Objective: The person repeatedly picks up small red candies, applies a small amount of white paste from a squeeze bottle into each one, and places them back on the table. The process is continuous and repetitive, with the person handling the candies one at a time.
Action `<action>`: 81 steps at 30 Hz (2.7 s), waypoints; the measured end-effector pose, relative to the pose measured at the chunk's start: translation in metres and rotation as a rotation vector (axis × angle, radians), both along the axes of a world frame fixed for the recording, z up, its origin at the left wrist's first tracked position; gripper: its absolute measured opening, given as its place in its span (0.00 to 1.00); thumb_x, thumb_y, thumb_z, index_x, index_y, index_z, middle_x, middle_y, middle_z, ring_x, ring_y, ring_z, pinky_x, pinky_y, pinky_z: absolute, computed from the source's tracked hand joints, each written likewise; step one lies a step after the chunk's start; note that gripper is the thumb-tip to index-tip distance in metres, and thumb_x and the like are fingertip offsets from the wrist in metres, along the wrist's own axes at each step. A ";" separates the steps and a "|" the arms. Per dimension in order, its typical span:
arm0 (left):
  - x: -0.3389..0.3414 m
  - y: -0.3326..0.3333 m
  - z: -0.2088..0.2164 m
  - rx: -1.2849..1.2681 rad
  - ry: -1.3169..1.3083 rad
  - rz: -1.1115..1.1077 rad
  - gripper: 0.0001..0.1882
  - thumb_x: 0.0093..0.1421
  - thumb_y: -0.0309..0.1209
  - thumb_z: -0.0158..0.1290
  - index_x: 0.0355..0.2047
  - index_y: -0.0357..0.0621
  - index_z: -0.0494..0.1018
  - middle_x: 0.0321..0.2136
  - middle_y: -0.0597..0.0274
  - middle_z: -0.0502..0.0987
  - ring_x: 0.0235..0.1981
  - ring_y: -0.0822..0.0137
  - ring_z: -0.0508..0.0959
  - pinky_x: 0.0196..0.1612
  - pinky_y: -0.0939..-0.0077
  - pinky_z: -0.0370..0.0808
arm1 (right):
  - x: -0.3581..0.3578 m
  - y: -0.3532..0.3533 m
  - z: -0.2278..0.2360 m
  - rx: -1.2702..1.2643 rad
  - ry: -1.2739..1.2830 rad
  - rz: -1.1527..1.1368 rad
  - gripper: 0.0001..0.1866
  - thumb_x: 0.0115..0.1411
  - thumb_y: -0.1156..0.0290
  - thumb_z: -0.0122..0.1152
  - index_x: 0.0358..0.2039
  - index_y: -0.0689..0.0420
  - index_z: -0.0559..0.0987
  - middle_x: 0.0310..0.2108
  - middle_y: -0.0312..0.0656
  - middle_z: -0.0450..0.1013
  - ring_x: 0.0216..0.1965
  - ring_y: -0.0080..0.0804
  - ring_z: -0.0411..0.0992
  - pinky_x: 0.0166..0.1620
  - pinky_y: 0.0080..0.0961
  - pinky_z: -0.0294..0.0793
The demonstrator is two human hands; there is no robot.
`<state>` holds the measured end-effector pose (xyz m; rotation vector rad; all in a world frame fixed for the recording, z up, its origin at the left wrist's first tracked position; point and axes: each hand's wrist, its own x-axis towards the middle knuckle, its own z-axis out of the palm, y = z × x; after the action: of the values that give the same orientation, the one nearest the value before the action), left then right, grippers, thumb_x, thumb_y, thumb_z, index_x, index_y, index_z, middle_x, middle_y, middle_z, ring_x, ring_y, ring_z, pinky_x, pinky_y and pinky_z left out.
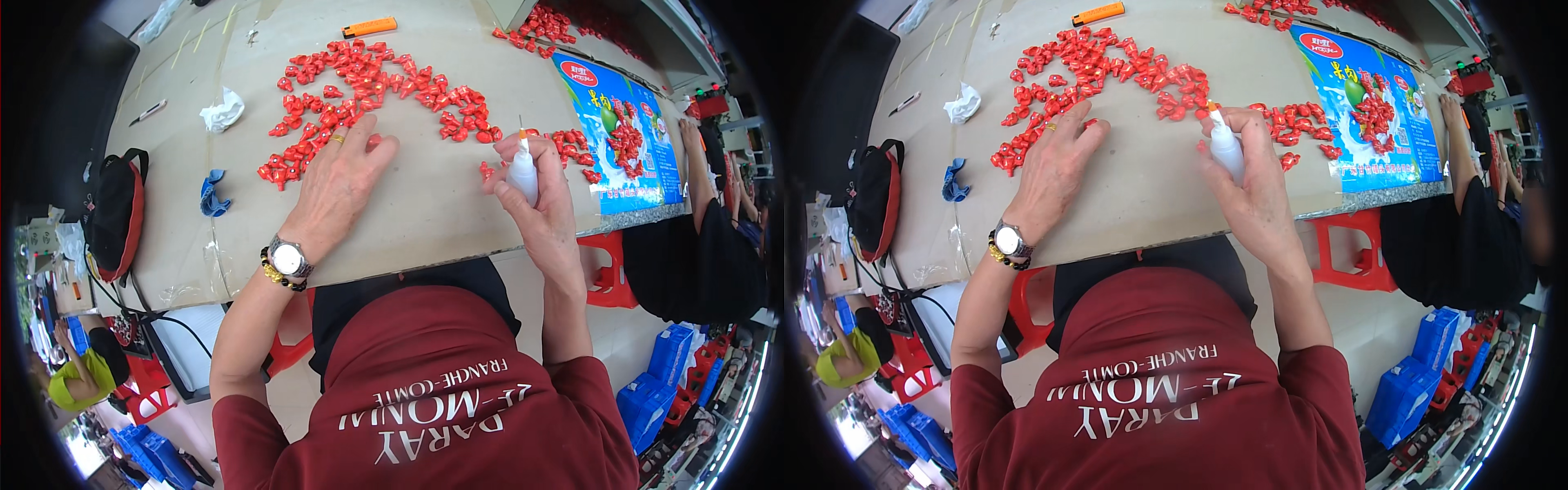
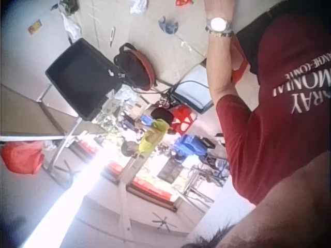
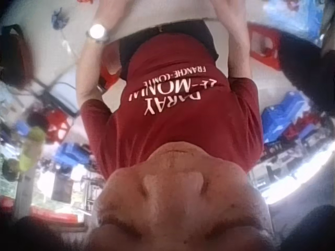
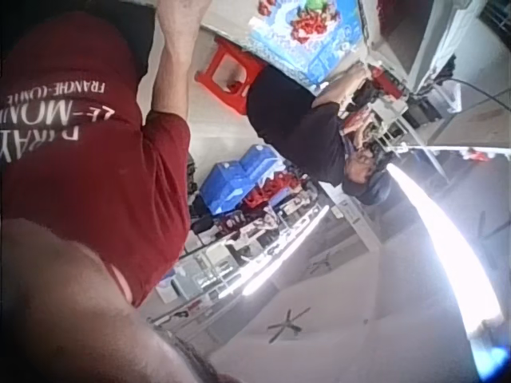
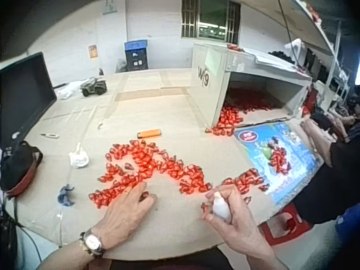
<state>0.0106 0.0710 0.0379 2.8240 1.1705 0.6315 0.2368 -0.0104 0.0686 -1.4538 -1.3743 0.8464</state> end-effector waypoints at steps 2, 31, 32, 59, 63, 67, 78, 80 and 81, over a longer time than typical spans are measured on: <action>-0.003 0.000 -0.001 0.030 -0.074 -0.005 0.16 0.51 0.17 0.49 0.40 0.43 0.64 0.42 0.52 0.70 0.30 0.54 0.73 0.34 0.62 0.74 | 0.000 0.000 -0.002 0.040 -0.058 0.028 0.15 0.54 0.79 0.56 0.42 0.60 0.68 0.42 0.41 0.65 0.45 0.29 0.65 0.48 0.28 0.66; 0.005 -0.076 -0.025 -1.373 -1.767 -0.006 0.11 0.63 0.35 0.51 0.41 0.41 0.69 0.21 0.62 0.72 0.19 0.74 0.67 0.20 0.84 0.62 | -0.036 -0.007 -0.009 0.595 -0.055 0.190 0.17 0.46 0.80 0.68 0.38 0.65 0.74 0.36 0.50 0.76 0.36 0.36 0.75 0.36 0.28 0.74; 0.005 -0.076 -0.025 -1.375 -1.760 -0.006 0.12 0.63 0.35 0.51 0.41 0.41 0.69 0.20 0.62 0.71 0.18 0.74 0.68 0.20 0.83 0.62 | -0.037 -0.006 -0.009 0.617 -0.093 0.191 0.17 0.46 0.79 0.69 0.38 0.65 0.75 0.36 0.50 0.77 0.35 0.37 0.75 0.36 0.28 0.73; 0.001 -0.075 -0.033 -1.413 -1.747 -0.139 0.13 0.65 0.36 0.48 0.43 0.39 0.69 0.29 0.65 0.72 0.22 0.76 0.69 0.22 0.84 0.65 | -0.047 0.000 -0.011 0.711 -0.245 0.203 0.15 0.45 0.78 0.69 0.35 0.60 0.77 0.33 0.45 0.77 0.26 0.33 0.72 0.26 0.24 0.67; 0.001 -0.076 -0.034 -1.418 -1.749 -0.134 0.12 0.65 0.35 0.48 0.43 0.39 0.69 0.30 0.64 0.73 0.22 0.76 0.69 0.23 0.84 0.65 | -0.047 -0.001 -0.011 0.711 -0.256 0.200 0.15 0.45 0.78 0.69 0.35 0.60 0.77 0.33 0.45 0.77 0.26 0.33 0.72 0.26 0.24 0.67; 0.000 -0.075 -0.033 -1.412 -1.744 -0.118 0.12 0.65 0.34 0.48 0.43 0.39 0.68 0.30 0.64 0.73 0.22 0.76 0.69 0.23 0.84 0.65 | -0.047 -0.001 -0.010 0.721 -0.258 0.201 0.15 0.45 0.78 0.69 0.35 0.60 0.77 0.34 0.45 0.77 0.27 0.33 0.73 0.27 0.24 0.67; 0.005 -0.075 -0.027 -1.358 -1.733 -0.050 0.11 0.65 0.34 0.49 0.41 0.41 0.67 0.19 0.64 0.70 0.19 0.76 0.64 0.22 0.84 0.61 | -0.046 -0.007 -0.002 0.676 -0.254 0.190 0.16 0.42 0.80 0.69 0.34 0.60 0.77 0.32 0.44 0.77 0.29 0.34 0.74 0.29 0.24 0.70; 0.006 -0.075 -0.027 -1.355 -1.731 -0.040 0.11 0.65 0.34 0.49 0.41 0.41 0.66 0.19 0.64 0.69 0.19 0.76 0.64 0.22 0.84 0.61 | -0.045 -0.008 -0.003 0.664 -0.262 0.213 0.16 0.44 0.78 0.69 0.35 0.60 0.76 0.33 0.46 0.77 0.30 0.34 0.74 0.31 0.25 0.70; 0.005 -0.075 -0.028 -1.363 -1.729 -0.066 0.10 0.65 0.34 0.48 0.42 0.41 0.67 0.20 0.65 0.70 0.19 0.76 0.65 0.23 0.84 0.62 | -0.044 -0.008 -0.004 0.657 -0.274 0.230 0.16 0.46 0.76 0.69 0.36 0.60 0.75 0.35 0.49 0.77 0.30 0.33 0.74 0.34 0.26 0.70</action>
<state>0.0157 -0.0040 0.0102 0.5900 0.5418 1.1218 0.1929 -0.0189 0.0645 -0.9270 -1.8317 0.2757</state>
